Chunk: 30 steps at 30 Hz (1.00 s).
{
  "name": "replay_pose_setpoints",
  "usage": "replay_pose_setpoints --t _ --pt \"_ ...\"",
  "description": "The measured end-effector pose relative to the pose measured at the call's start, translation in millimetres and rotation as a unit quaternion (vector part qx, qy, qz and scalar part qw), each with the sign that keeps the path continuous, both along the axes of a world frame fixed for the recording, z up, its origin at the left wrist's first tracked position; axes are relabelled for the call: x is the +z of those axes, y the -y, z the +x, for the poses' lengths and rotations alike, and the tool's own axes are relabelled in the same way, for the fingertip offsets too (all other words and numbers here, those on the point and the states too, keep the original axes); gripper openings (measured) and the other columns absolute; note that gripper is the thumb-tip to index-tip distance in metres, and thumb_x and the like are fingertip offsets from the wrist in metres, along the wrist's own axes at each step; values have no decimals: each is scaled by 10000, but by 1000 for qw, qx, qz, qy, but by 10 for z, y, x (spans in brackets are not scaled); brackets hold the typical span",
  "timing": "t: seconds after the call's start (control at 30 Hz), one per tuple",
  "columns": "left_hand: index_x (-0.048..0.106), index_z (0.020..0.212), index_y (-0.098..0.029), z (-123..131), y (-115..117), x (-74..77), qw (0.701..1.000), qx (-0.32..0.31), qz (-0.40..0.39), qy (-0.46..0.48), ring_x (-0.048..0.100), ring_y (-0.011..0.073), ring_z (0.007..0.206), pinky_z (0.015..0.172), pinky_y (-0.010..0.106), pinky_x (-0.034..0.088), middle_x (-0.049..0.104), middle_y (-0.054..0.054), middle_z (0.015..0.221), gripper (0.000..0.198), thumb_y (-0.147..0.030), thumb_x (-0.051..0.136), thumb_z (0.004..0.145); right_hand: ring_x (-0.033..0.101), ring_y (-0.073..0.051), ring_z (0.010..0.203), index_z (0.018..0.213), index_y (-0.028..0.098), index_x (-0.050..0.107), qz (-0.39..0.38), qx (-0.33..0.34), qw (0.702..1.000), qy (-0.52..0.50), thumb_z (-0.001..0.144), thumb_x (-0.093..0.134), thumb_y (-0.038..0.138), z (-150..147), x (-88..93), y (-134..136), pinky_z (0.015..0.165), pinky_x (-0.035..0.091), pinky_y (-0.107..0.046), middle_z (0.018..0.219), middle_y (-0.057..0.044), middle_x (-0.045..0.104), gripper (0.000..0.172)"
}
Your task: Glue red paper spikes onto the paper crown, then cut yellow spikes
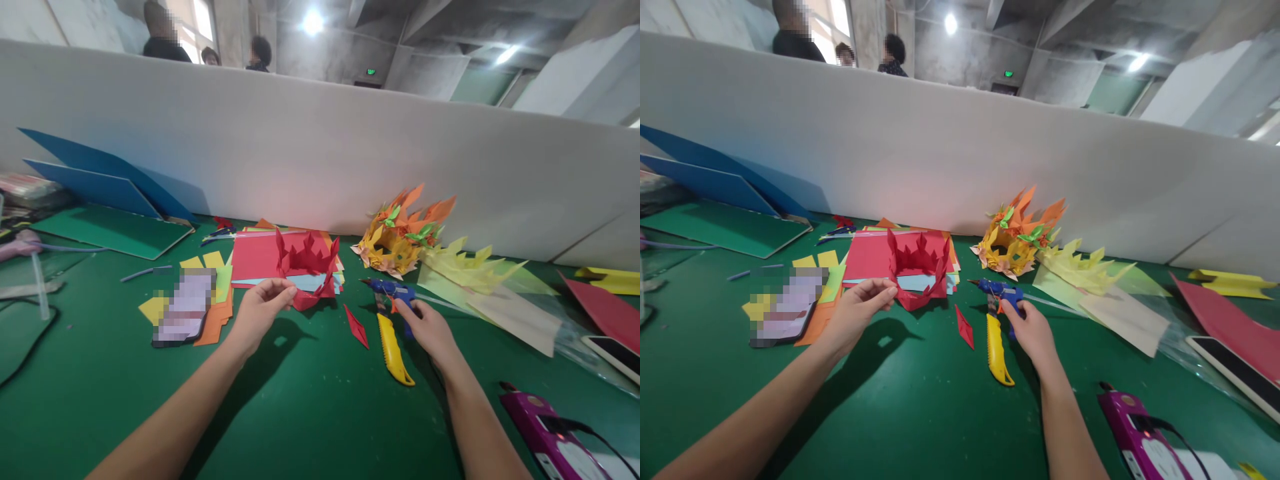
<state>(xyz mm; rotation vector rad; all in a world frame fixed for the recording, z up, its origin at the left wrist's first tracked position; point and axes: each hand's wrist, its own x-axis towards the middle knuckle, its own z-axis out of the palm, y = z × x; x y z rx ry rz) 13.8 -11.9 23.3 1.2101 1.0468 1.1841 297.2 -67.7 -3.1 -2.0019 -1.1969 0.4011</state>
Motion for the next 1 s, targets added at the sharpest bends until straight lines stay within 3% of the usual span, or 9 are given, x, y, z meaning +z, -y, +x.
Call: replay_pose_setpoints --t 0.2,0.43,0.57,0.63,0.73,0.83,1.0 --pt "679 747 -165 4 -17 5 999 23 -31 34 579 115 605 672 262 490 659 -5 711 342 -410 788 535 529 -175 527 599 227 471 -84 2 996 22 723 504 508 -24 -71 -48 499 329 -265 566 -5 572 309" --pt "693 800 -178 -9 -19 5 999 24 -12 23 603 131 644 713 272 491 675 5 752 234 -337 730 632 569 -198 567 621 239 442 -122 -22 989 80 768 521 417 -53 -48 -47 509 344 -273 606 -23 598 244" --pt "672 832 -183 -12 -21 9 1000 22 15 4 603 130 653 688 262 488 673 2 753 197 -280 698 662 590 -228 670 648 219 527 -42 -8 990 131 771 530 390 -122 89 2 583 385 -303 695 -67 637 210" --pt "632 832 -189 -9 -29 1 999 20 34 7 606 128 642 660 250 481 663 -14 706 214 -263 705 645 586 -226 713 706 204 588 41 41 990 126 780 522 377 -240 203 6 647 413 -318 759 -73 654 199" --pt "565 819 -198 -4 -39 -32 999 4 50 8 613 133 610 618 240 463 648 -36 615 265 -271 723 619 604 -199 770 831 207 671 102 188 975 56 836 486 369 -537 400 -52 686 437 -300 873 -60 676 246" --pt "545 827 -200 -5 -35 -69 998 -9 52 -25 625 146 594 600 245 445 674 -25 606 302 -296 736 614 615 -182 819 876 229 716 89 306 946 60 853 518 279 -881 558 -187 739 438 -288 890 -41 690 205" --pt "536 824 -207 -27 -17 -99 996 -12 64 -64 661 168 620 622 256 443 703 -13 622 287 -312 728 637 606 -185 833 845 234 751 44 373 919 121 831 586 185 -1253 653 -385 745 417 -290 855 -36 713 173"
